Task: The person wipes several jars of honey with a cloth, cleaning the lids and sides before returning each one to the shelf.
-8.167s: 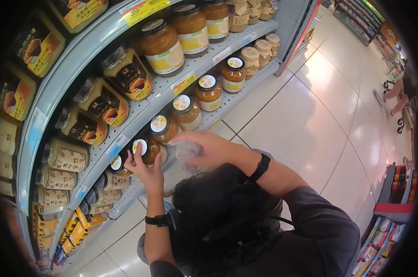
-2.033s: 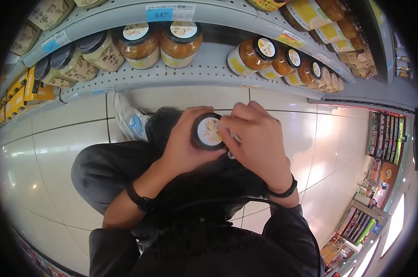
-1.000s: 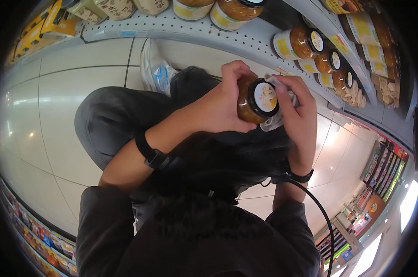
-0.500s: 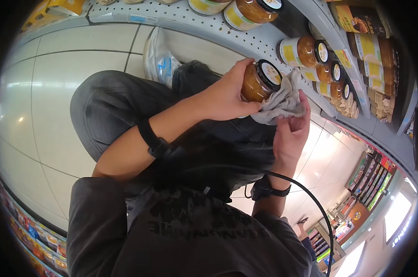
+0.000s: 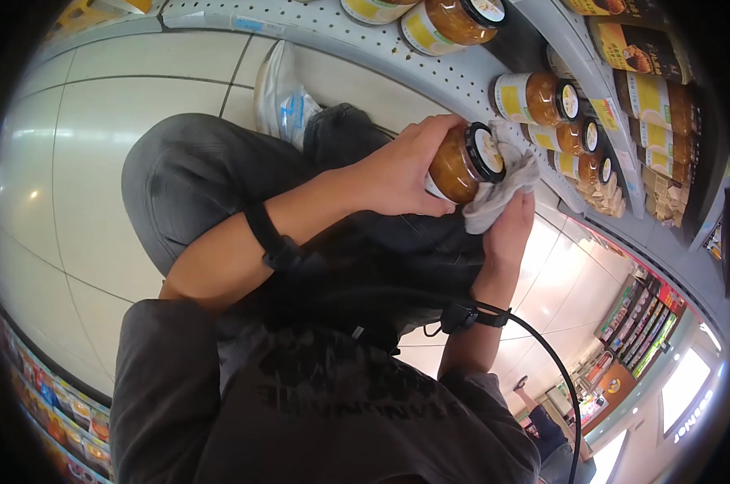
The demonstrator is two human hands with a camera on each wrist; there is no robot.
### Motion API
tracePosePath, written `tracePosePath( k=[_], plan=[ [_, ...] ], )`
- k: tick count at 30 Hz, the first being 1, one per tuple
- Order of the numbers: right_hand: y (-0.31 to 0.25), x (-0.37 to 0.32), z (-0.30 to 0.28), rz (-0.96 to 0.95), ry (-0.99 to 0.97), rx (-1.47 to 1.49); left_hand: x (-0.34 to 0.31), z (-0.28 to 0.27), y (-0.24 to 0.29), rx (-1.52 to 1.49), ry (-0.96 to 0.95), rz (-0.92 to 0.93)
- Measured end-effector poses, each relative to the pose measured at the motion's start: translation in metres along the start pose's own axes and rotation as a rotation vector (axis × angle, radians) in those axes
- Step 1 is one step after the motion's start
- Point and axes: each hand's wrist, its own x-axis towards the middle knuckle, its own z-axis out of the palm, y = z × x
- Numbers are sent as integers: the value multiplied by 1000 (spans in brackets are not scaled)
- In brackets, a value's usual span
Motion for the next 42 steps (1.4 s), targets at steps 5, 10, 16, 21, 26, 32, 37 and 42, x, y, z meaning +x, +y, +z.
tracePosePath(
  k=[5, 10, 16, 21, 26, 32, 37, 42],
  plan=[
    [-27, 16, 22, -21, -35, 151, -2, 1, 4, 29, -30, -12],
    [-37, 24, 11, -304, -386, -106, -1, -5, 6, -43, -36, -67],
    [-78, 20, 14, -456, -648, -548, 2, -5, 11, -36, -116, -63],
    [-94, 15, 30, -710, -740, -724, 4, -6, -2, -158, -186, 145],
    [-90, 0, 28, -874, -772, -748, -3, -5, -4, -143, -136, 206],
    [-86, -22, 19, -1081, -664, -849, -5, 6, -11, 38, -153, 377],
    [-71, -25, 17, -1015, -280, -633, -2, 7, 5, 118, -198, 225],
    [-73, -9, 5, -366, 258, 72, -7, -2, 9, 33, -106, 57]
  ],
)
